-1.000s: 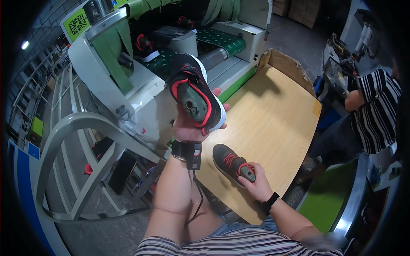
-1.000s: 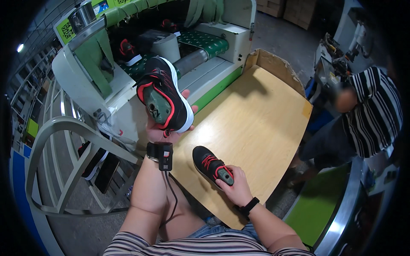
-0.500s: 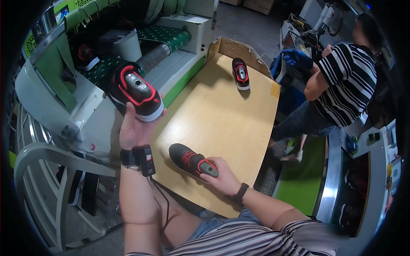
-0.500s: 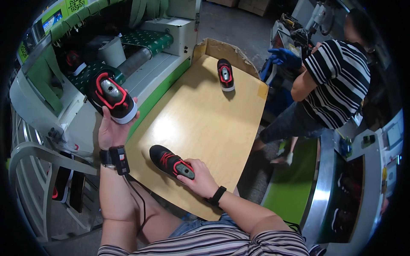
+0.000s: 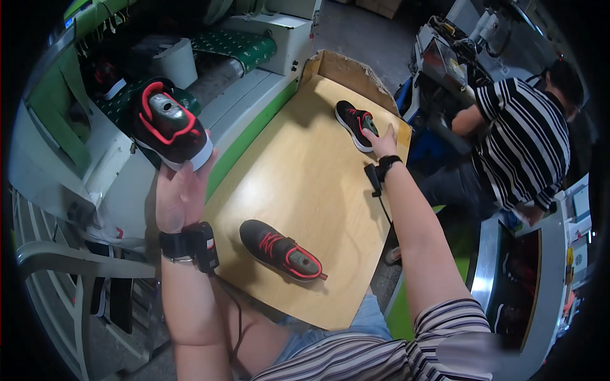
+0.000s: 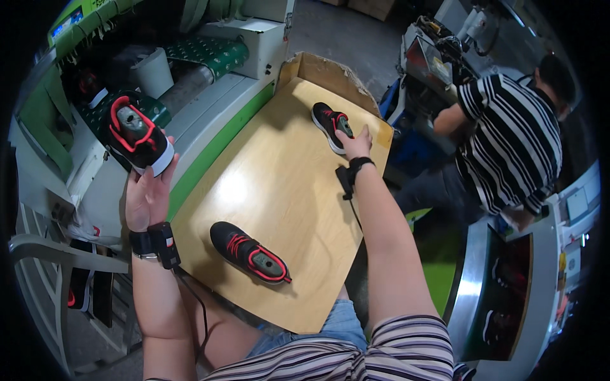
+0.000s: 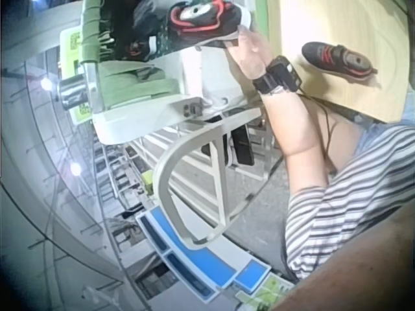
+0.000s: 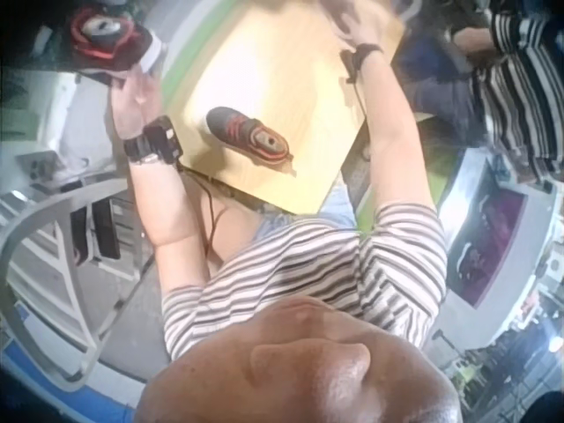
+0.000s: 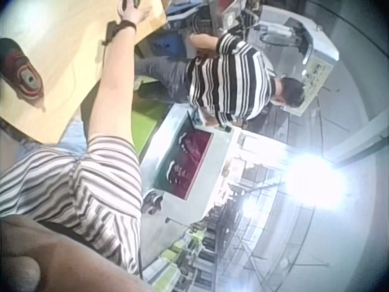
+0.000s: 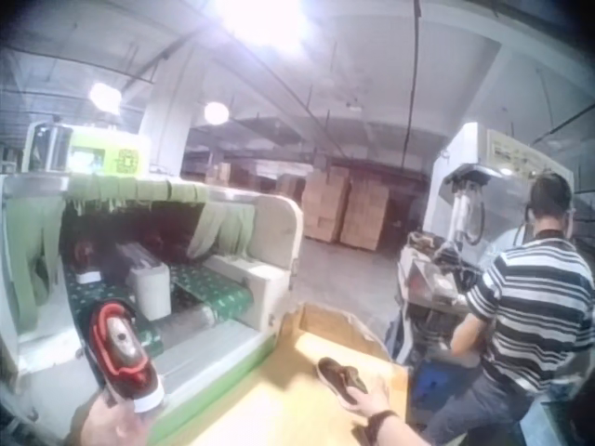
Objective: Inspecting manufactured sneakers, checking soles, and marking interior labels at a factory station.
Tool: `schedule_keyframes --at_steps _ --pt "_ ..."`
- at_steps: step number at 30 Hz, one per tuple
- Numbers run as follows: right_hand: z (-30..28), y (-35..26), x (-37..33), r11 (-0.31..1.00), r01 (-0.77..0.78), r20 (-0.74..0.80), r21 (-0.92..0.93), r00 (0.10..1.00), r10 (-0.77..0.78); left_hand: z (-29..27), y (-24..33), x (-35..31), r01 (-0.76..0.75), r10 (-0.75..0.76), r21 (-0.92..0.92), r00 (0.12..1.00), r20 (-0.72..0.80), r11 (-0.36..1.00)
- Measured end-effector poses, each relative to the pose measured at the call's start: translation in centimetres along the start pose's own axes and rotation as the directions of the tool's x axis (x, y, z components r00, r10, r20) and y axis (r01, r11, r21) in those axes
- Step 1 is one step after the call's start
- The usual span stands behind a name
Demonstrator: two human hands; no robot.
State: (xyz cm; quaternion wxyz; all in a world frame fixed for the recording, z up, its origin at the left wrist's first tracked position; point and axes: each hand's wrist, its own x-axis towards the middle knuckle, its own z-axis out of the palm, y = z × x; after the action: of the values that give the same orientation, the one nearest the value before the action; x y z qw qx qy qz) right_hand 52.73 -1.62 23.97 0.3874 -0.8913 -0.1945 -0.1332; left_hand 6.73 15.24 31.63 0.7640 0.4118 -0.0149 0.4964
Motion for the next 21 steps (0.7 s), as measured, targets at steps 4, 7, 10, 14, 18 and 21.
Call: schedule_keyframes --at_steps 4,7,10,14,18,21 --pt "2.8 3.8 0.9 0.986 0.011 0.249 0.165 0.967 -0.052 -0.4 -0.1 1.0 0.078 -0.069 0.182 0.996 -0.060 0.980" --pt "2.9 0.0 -2.8 0.989 0.032 0.277 0.144 0.958 -0.072 -1.4 -0.2 0.8 0.167 -0.079 0.339 0.963 -0.258 0.926" --pt "0.4 -0.9 -2.5 0.947 0.070 0.181 0.315 0.975 -0.132 0.0 -1.8 1.7 0.157 -0.079 0.211 0.938 -0.338 0.965" --pt "-2.4 -11.0 -3.7 0.723 0.159 0.200 0.673 0.901 -0.384 -0.2 -1.6 1.7 0.047 0.012 0.160 0.939 -0.345 0.986" --pt "-0.9 -25.9 -3.1 0.496 0.406 -0.009 0.767 0.781 -0.625 -0.8 -1.0 1.6 -0.048 0.087 0.113 0.923 -0.374 0.992" --pt "4.1 -32.8 0.1 0.505 0.696 -0.091 0.511 0.628 -0.773 0.1 -1.5 1.9 -0.074 0.097 0.075 0.925 -0.367 0.994"
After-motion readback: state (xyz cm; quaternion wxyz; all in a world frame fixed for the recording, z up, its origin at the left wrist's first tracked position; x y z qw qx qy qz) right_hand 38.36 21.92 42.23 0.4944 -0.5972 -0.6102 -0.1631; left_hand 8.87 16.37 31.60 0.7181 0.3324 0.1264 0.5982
